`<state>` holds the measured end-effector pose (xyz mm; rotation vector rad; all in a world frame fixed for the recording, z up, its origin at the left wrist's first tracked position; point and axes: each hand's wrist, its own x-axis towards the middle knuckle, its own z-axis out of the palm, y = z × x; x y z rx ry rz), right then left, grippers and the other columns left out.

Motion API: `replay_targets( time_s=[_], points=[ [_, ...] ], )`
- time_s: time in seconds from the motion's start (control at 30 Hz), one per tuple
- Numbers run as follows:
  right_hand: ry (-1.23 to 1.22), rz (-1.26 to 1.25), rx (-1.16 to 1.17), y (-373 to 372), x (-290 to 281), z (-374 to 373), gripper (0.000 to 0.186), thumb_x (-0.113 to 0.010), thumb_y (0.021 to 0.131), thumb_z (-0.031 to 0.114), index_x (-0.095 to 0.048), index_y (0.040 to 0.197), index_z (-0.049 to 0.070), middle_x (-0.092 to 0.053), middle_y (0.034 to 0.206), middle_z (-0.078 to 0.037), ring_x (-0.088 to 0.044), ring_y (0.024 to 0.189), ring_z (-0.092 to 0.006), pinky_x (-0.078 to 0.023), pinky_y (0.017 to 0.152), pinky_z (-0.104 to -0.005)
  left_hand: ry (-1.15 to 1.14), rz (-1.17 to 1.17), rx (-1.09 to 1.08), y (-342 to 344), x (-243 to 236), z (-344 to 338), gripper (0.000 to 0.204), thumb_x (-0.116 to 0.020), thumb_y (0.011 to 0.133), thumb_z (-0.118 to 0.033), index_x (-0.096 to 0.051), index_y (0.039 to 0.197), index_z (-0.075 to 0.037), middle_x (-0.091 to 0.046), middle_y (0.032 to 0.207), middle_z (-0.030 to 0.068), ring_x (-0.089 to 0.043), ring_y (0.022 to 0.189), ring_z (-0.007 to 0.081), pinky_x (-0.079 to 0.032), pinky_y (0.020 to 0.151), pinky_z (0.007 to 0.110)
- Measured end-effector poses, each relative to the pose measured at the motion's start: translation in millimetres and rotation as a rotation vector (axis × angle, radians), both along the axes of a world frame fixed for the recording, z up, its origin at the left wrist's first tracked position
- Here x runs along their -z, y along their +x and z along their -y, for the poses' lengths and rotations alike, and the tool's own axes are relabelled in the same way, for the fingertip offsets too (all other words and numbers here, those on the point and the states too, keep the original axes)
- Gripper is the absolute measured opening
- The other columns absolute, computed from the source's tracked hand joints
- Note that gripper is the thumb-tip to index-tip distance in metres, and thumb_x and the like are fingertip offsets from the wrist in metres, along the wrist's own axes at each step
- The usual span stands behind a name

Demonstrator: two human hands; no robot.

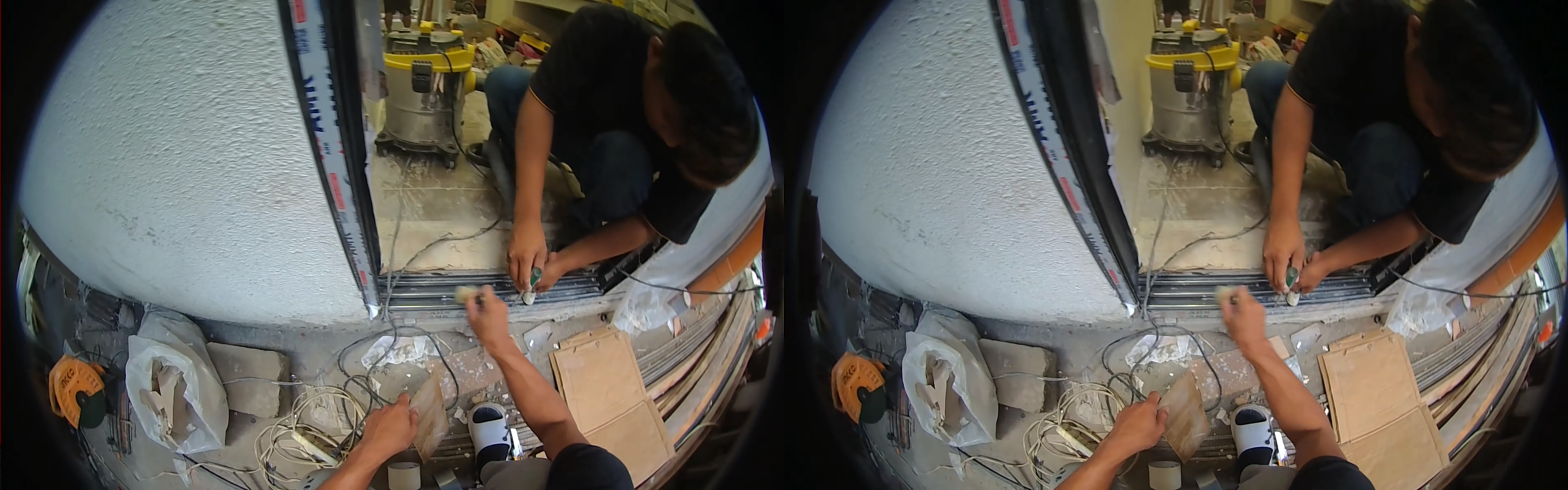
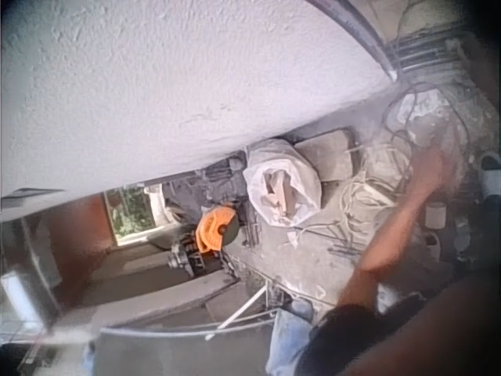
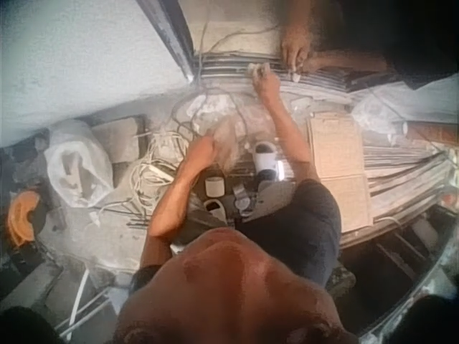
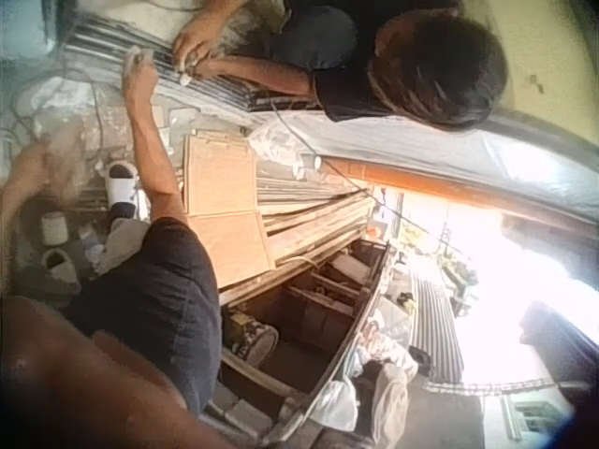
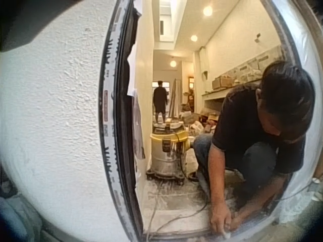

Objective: Assisting in the repair of a sliding door by cutting cardboard to size and cleaning debris from the track.

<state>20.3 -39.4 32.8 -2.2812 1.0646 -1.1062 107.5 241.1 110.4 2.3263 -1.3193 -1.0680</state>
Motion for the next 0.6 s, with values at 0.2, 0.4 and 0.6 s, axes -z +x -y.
replay_targets(
  time_s=[0.2,0.4,0.6],
  points=[
    [0.090,0.018,-0.060,15,-40,-16,0.019,-0.069,0.088,0.014,-0.054,0.084,0.003,-0.062,0.064,-0.021,-0.067,0.060,-0.0372,-0.049,0.052,-0.0396,0.012,-0.011,0.005,5,-2,6,0.035,-0.046,0.096,-0.026,-0.050,0.114,0.005,-0.068,0.088,0.0289,-0.066,0.085,0.0472,-0.050,0.081,0.055],
    [0.248,-0.002,-0.304,73,-6,-20,0.022,-0.069,0.086,0.020,-0.056,0.090,0.003,-0.064,0.071,-0.025,-0.065,0.070,-0.0455,-0.051,0.059,-0.0492,0.005,-0.023,0.033,3,-3,16,0.037,-0.046,0.097,-0.026,-0.049,0.116,0.006,-0.068,0.090,0.0288,-0.066,0.086,0.0469,-0.050,0.081,0.054],
    [0.111,-0.185,-0.028,-20,-18,17,0.021,-0.067,0.086,0.019,-0.055,0.085,0.001,-0.063,0.070,-0.026,-0.064,0.068,-0.0445,-0.050,0.058,-0.0480,0.013,-0.022,-0.013,9,-2,-4,0.037,-0.047,0.096,-0.027,-0.049,0.116,0.005,-0.067,0.089,0.0293,-0.065,0.086,0.0471,-0.050,0.080,0.055]
  ],
)
